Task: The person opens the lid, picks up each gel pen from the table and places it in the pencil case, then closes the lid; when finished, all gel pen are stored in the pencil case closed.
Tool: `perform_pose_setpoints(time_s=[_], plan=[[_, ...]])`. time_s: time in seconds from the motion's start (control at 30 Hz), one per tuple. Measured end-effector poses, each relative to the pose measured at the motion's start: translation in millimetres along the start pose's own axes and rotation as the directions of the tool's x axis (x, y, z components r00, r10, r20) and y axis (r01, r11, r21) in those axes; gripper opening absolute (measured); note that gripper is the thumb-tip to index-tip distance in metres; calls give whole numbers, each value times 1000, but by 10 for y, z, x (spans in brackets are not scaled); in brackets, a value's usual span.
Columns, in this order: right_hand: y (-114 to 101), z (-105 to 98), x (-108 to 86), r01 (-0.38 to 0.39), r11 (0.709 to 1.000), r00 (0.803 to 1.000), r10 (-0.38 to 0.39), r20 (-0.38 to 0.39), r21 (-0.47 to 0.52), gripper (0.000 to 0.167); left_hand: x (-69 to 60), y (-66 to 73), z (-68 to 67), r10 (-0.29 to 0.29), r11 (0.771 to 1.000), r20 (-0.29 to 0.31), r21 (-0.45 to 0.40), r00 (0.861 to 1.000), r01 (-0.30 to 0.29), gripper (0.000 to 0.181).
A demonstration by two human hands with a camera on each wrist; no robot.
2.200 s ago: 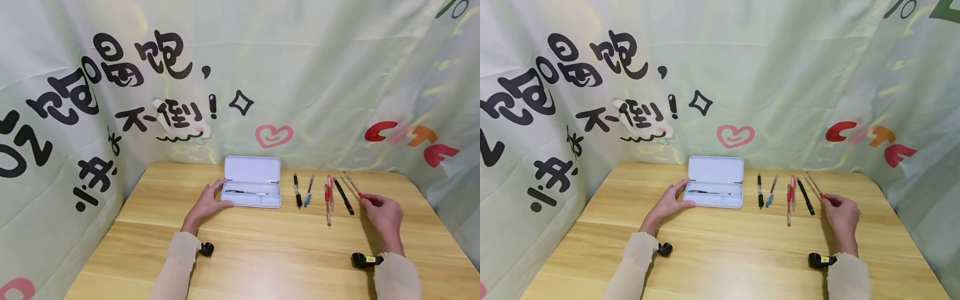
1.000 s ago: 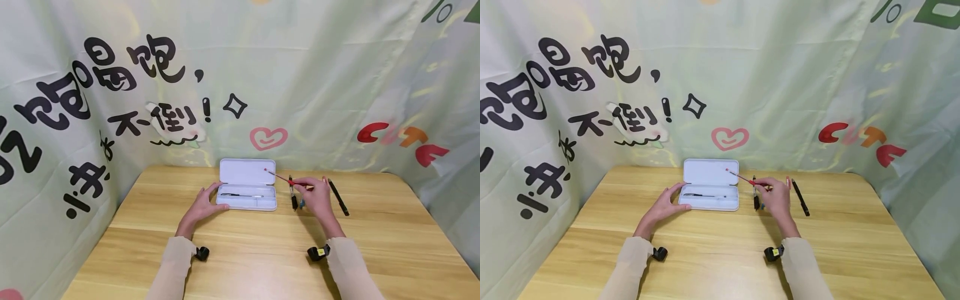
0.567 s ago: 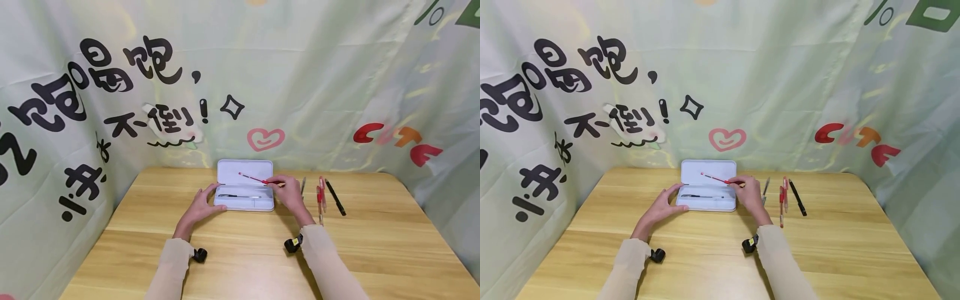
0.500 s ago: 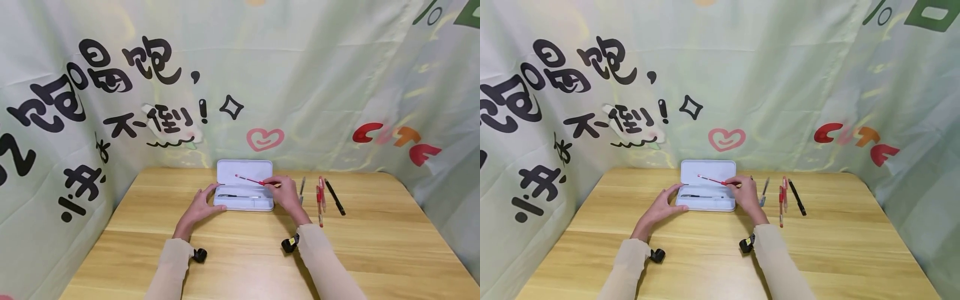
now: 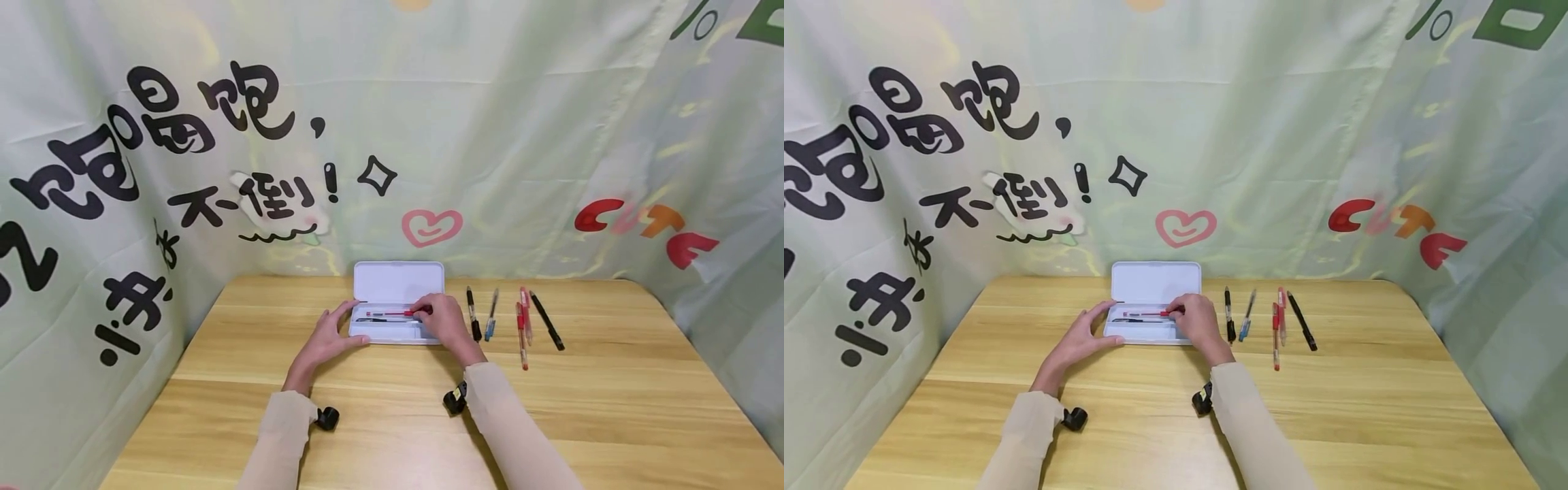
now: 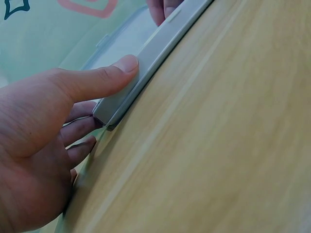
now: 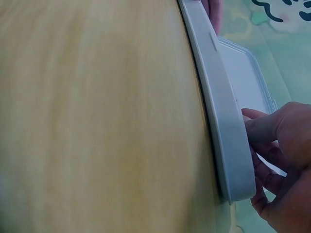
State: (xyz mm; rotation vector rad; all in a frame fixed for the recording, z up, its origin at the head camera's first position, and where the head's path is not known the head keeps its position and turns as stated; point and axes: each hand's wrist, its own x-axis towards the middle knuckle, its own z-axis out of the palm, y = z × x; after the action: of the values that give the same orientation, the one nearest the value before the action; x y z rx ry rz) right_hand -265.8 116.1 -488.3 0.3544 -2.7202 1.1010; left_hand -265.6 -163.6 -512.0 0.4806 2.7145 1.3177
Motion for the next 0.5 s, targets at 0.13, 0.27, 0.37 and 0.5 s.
perform_pose_setpoints(time_s=[0.13,0.27,0.37,0.5], plan=[[-4,22,1,-15,1000,1000,15,16,3,12,-5,14,11,-4,1000,-3,-3,1000,4,89],[-15,18,-14,-42,999,999,42,26,18,15,6,8,17,4,1000,-6,1,1000,-4,89],[-14,-13,-32,-63,996,998,61,34,62,15,11,3,20,9,1000,-7,2,1000,-9,89],[8,-102,-61,-61,992,998,59,25,114,13,13,2,22,11,1000,-10,2,1000,-11,88]])
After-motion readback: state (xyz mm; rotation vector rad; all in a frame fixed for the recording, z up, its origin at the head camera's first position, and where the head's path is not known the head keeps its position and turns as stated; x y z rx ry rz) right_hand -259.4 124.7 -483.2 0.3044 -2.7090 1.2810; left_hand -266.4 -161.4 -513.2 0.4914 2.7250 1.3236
